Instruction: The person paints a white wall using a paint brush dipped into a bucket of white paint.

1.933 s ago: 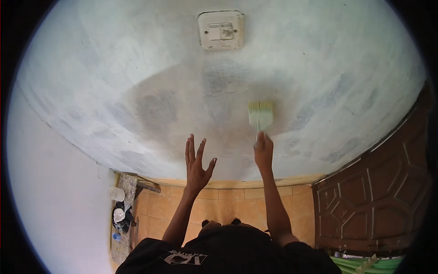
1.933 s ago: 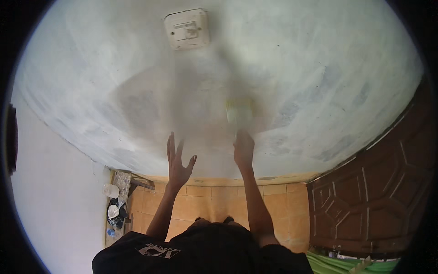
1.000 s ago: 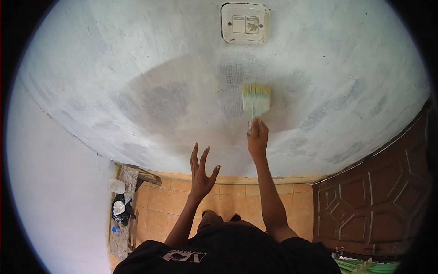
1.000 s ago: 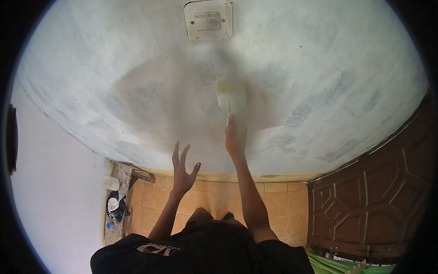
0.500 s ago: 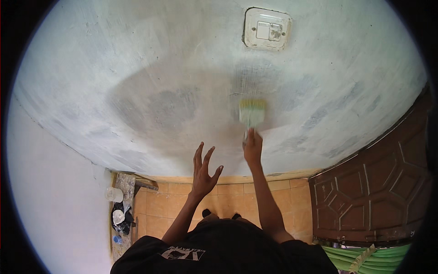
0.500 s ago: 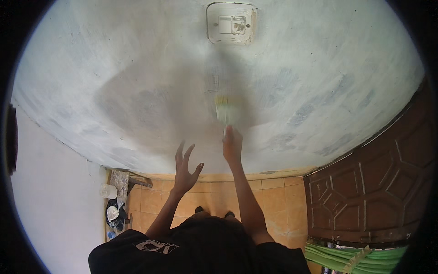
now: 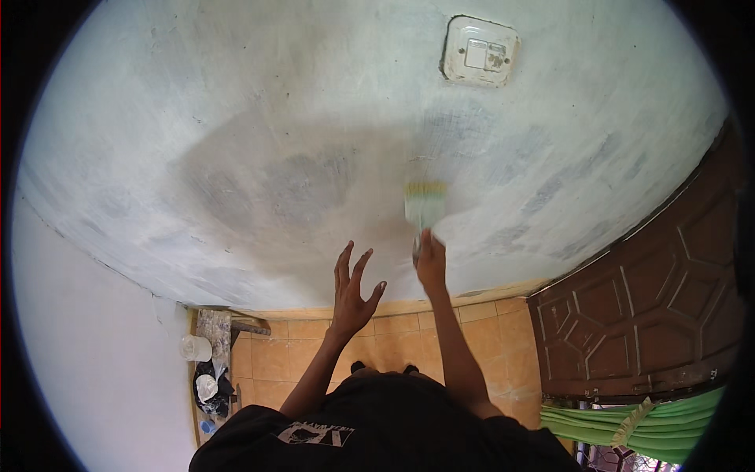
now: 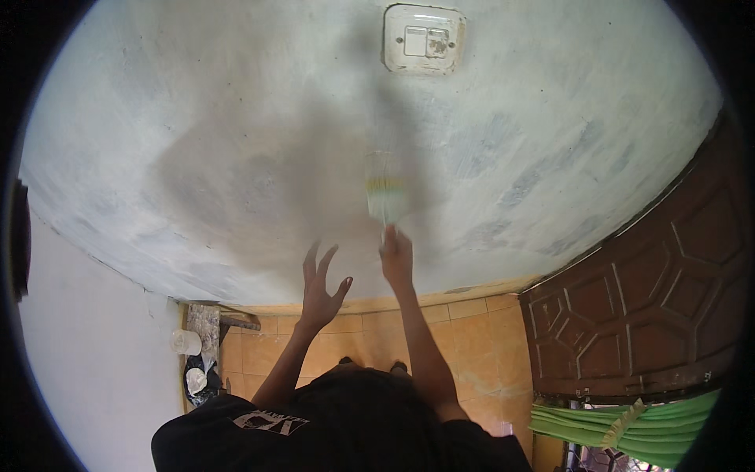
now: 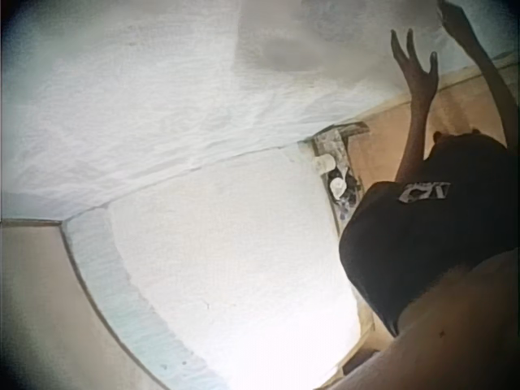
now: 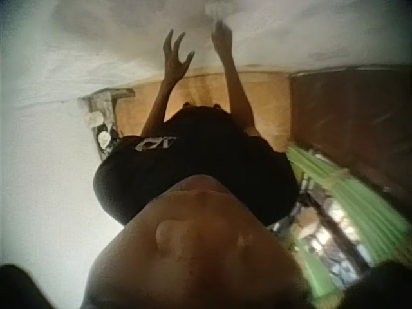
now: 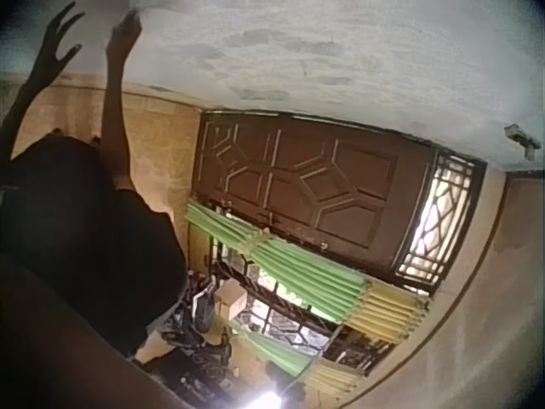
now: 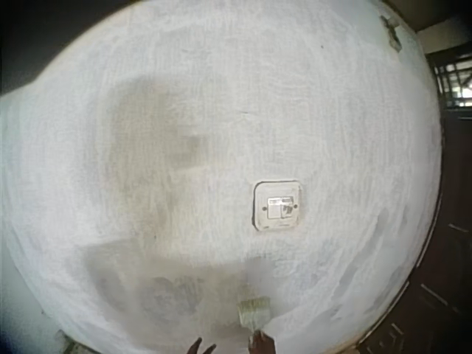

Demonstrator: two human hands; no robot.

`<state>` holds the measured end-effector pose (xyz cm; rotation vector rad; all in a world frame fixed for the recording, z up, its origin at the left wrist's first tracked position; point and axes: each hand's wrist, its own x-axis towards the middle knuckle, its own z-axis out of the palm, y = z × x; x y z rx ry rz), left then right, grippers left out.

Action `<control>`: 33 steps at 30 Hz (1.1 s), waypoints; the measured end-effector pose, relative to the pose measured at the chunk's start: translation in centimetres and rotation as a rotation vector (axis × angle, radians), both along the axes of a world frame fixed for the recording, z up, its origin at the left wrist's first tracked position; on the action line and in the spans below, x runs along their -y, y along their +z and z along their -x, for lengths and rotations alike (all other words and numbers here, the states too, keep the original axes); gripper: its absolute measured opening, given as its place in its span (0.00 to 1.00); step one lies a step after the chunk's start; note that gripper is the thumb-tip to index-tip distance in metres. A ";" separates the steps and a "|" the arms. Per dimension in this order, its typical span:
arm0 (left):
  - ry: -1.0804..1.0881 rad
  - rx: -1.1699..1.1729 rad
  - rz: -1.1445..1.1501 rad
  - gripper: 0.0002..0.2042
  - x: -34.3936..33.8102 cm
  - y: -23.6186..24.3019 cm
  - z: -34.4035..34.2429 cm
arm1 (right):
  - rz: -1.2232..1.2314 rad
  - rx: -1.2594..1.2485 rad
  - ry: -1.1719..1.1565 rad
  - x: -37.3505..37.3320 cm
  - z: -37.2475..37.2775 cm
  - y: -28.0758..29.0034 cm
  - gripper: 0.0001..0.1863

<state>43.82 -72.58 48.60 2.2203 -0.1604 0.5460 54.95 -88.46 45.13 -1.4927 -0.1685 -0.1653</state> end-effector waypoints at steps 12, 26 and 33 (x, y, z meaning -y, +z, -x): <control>-0.055 0.000 -0.007 0.30 -2.2 0.1 -0.9 | -0.123 -0.007 -0.016 -2.6 -0.8 9.5 0.24; -0.020 0.022 0.016 0.29 -5.9 0.4 -0.9 | -0.075 0.056 -0.041 -6.2 -0.4 6.8 0.25; 0.028 0.017 -0.020 0.28 -7.9 -0.9 0.4 | -0.083 -0.138 -0.062 -7.9 6.5 -2.0 0.25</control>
